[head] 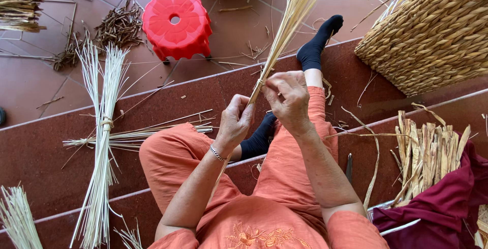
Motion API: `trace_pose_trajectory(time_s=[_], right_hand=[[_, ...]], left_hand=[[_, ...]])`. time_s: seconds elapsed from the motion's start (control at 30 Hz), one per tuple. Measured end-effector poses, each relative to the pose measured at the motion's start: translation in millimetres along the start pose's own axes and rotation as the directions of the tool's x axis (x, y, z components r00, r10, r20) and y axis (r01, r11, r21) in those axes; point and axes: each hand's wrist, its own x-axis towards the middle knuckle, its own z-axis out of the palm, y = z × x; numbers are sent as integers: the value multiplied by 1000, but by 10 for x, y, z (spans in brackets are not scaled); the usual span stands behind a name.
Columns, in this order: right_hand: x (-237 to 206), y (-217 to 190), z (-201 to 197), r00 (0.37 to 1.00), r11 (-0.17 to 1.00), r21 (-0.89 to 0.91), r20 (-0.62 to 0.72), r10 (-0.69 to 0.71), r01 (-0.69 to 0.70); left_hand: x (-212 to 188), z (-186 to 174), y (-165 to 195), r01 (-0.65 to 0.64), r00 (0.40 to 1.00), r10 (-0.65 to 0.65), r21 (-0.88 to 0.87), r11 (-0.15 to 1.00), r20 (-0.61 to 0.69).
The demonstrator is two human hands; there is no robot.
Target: The person sits on the floor and gathers thin straw stalks into a bundle. They use shears to trim the ends and tie the bundle with a thin strip of material. The person continues to add stalks and adjust the bundle throughout the clip.
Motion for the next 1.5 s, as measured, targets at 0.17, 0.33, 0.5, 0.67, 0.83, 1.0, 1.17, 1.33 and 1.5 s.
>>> trace_pose_trajectory(time_s=[0.17, 0.33, 0.5, 0.67, 0.83, 1.0, 1.17, 1.33, 1.5], right_hand=[[-84, 40, 113, 993, 995, -41, -74, -90, 87], [-166, 74, 172, 762, 290, 729, 474, 441, -621], [-314, 227, -170, 858, -226, 843, 511, 50, -489], [-431, 666, -275, 802, 207, 804, 459, 382, -558], [-611, 787, 68, 804, 863, -238, 318, 502, -445], [-865, 501, 533, 657, 582, 375, 636, 404, -722], [-1084, 248, 982, 535, 9, 555, 796, 283, -832], [-1188, 298, 1198, 565, -87, 628, 744, 356, -773], [-1060, 543, 1349, 691, 371, 591, 524, 498, -716]], left_hand=[[-25, -1, -130, -40, 994, 57, 182, 983, -92], [33, 7, -365, -186, 922, 376, 743, 643, -94], [129, -91, -598, -60, 985, 132, 513, 857, -106], [282, -241, -542, 219, 975, -206, -233, 947, 79], [474, -335, -370, 314, 949, -282, -495, 810, 141], [639, -195, -374, 263, 964, -235, -603, 753, 126], [871, -58, -429, 198, 979, -169, -713, 673, 112], [1009, -86, -293, 185, 980, -27, -845, 501, 199], [1224, -428, 22, 50, 994, 19, -618, 785, 105]])
